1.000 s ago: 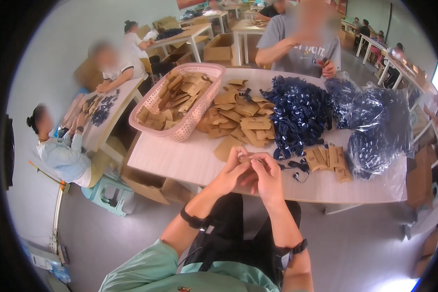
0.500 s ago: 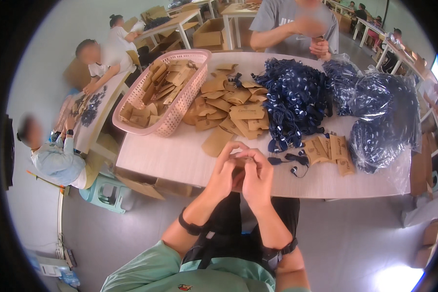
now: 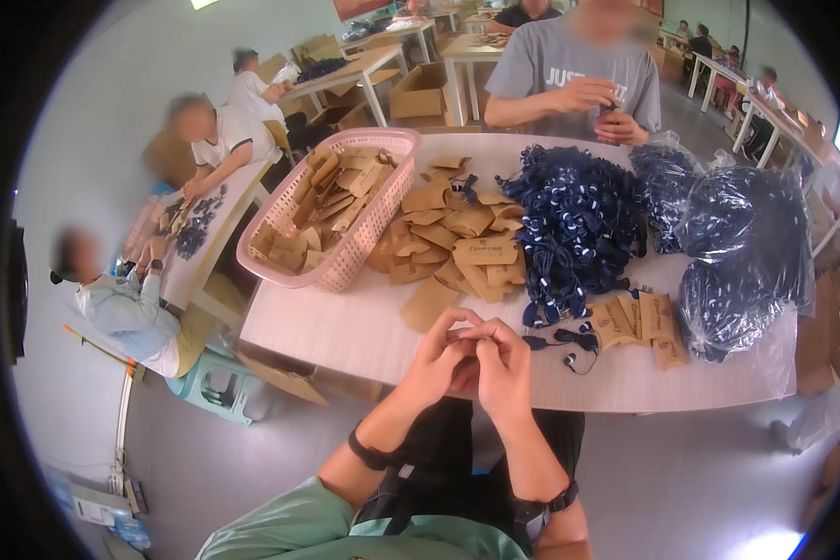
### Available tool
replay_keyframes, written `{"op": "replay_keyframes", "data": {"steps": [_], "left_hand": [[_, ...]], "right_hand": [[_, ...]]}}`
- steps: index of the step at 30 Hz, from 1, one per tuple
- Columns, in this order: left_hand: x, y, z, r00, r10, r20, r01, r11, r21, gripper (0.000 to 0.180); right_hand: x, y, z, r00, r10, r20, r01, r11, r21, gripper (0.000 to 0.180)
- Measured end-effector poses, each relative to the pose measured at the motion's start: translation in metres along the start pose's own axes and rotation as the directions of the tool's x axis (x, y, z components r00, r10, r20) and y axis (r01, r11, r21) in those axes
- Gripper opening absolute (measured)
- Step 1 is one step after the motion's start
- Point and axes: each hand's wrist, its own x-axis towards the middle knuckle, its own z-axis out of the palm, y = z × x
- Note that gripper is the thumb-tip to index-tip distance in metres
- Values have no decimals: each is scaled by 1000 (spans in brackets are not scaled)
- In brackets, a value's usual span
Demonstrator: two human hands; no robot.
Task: Manually assemble parts into a small brown cardboard envelope packaging sleeve.
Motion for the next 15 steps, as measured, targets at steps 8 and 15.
{"op": "replay_keyframes", "data": {"steps": [8, 15], "left_hand": [[-18, 3, 3, 992, 90, -86, -80, 990, 113, 38], [-60, 25, 27, 937, 332, -109, -296, 919, 261, 49]], "right_hand": [[-23, -26, 0, 994, -34, 102, 37, 999, -31, 47], [-61, -54, -14, 971, -72, 229, 208, 730, -651, 75]]}}
